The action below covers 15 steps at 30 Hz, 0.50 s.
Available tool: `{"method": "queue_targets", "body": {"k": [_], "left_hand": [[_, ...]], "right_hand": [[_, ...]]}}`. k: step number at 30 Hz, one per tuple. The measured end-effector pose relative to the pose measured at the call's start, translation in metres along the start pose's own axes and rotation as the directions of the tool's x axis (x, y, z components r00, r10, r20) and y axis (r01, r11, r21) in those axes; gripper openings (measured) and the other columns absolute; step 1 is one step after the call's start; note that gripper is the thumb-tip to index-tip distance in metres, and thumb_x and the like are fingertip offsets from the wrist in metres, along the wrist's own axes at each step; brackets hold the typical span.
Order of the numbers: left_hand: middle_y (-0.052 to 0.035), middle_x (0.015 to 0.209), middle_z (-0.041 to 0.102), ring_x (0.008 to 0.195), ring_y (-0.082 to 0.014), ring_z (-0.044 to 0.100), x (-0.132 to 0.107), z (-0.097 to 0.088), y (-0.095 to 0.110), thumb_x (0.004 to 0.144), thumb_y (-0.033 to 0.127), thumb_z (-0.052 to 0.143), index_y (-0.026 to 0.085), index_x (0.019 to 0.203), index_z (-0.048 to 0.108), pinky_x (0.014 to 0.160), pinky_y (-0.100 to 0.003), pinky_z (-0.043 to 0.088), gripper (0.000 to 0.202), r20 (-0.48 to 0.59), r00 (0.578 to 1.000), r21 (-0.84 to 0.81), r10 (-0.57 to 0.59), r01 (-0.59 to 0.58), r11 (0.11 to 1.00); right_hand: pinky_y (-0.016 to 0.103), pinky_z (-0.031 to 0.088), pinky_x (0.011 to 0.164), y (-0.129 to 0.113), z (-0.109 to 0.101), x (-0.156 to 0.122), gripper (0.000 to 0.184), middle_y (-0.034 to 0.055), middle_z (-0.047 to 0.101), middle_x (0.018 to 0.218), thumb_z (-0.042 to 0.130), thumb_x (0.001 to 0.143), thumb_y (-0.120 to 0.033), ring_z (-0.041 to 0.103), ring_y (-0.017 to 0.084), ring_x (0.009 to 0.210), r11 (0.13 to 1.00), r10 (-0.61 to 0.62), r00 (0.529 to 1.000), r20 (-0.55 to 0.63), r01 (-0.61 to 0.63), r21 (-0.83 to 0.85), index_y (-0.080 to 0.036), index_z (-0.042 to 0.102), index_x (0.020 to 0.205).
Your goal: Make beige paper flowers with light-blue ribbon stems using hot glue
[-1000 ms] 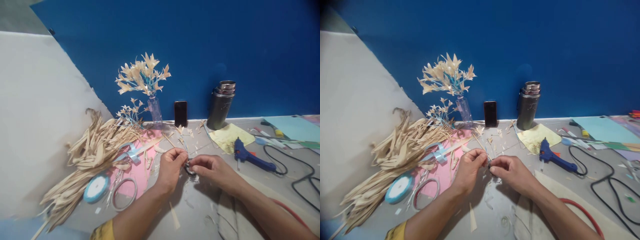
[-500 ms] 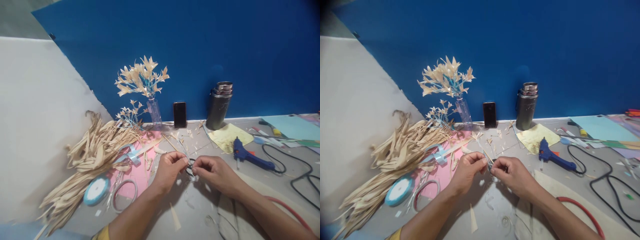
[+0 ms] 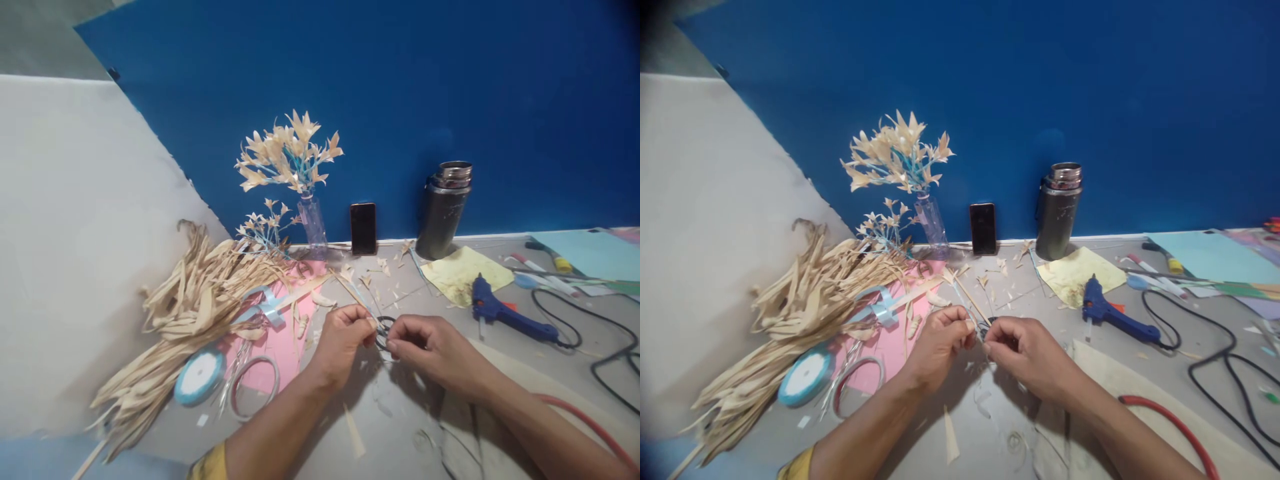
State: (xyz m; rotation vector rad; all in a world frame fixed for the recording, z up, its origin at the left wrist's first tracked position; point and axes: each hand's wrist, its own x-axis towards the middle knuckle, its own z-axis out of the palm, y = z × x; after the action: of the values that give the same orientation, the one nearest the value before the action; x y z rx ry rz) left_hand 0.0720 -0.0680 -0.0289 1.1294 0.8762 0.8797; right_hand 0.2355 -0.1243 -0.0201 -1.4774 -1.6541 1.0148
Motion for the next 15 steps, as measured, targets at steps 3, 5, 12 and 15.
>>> {"method": "queue_targets", "body": {"k": [3, 5, 12, 15], "left_hand": [[0.0022, 0.051, 0.052, 0.05, -0.009, 0.043, -0.0006, 0.0009, -0.0023, 0.063, 0.02, 0.065, 0.017, 0.057, 0.057, 0.056, -0.024, 0.032, 0.011, 0.014, 0.999, -0.109, -0.041, 0.043, 0.993], [0.0021, 0.053, 0.054, 0.05, -0.0089, 0.045, -0.0022, 0.0019, -0.0027, 0.062, 0.019, 0.067, 0.017, 0.059, 0.057, 0.056, -0.023, 0.033, 0.011, 0.035, 0.995, -0.195, -0.091, 0.096, 0.976], [-0.0002, 0.058, 0.059, 0.053, -0.0092, 0.05, -0.0049, 0.0056, -0.005, 0.066, 0.024, 0.074, 0.014, 0.067, 0.063, 0.056, -0.023, 0.037, 0.015, 0.027, 0.998, -0.213, -0.055, 0.06, 0.975], [-0.0015, 0.065, 0.062, 0.054, -0.0105, 0.052, -0.0033, 0.0059, -0.0055, 0.069, 0.03, 0.074, 0.013, 0.082, 0.068, 0.054, -0.023, 0.037, 0.023, 0.056, 0.997, -0.283, -0.052, 0.065, 0.957]], "right_hand": [[0.022, 0.035, 0.054, 0.0, 0.001, 0.0001, 0.014, -0.0034, 0.058, 0.062, 0.055, 0.081, -0.026, 0.049, 0.011, 0.058, 1.0, 0.002, 1.0, 0.011, -0.002, 0.011, -0.018, 0.061, 0.071], [0.022, 0.035, 0.054, -0.0004, 0.0019, -0.0004, 0.015, -0.0033, 0.059, 0.062, 0.055, 0.082, -0.027, 0.049, 0.011, 0.058, 1.0, -0.004, 1.0, 0.022, 0.003, 0.026, -0.018, 0.061, 0.071], [0.023, 0.038, 0.057, -0.0026, 0.0012, -0.001, 0.017, -0.002, 0.061, 0.064, 0.054, 0.083, -0.03, 0.052, 0.013, 0.061, 0.998, -0.035, 0.999, -0.014, 0.036, 0.043, -0.019, 0.059, 0.07], [0.024, 0.041, 0.061, -0.0026, -0.0001, 0.0002, 0.018, -0.0006, 0.064, 0.067, 0.054, 0.083, -0.03, 0.055, 0.015, 0.064, 0.997, -0.042, 0.999, -0.033, 0.043, 0.057, -0.019, 0.059, 0.07]]}}
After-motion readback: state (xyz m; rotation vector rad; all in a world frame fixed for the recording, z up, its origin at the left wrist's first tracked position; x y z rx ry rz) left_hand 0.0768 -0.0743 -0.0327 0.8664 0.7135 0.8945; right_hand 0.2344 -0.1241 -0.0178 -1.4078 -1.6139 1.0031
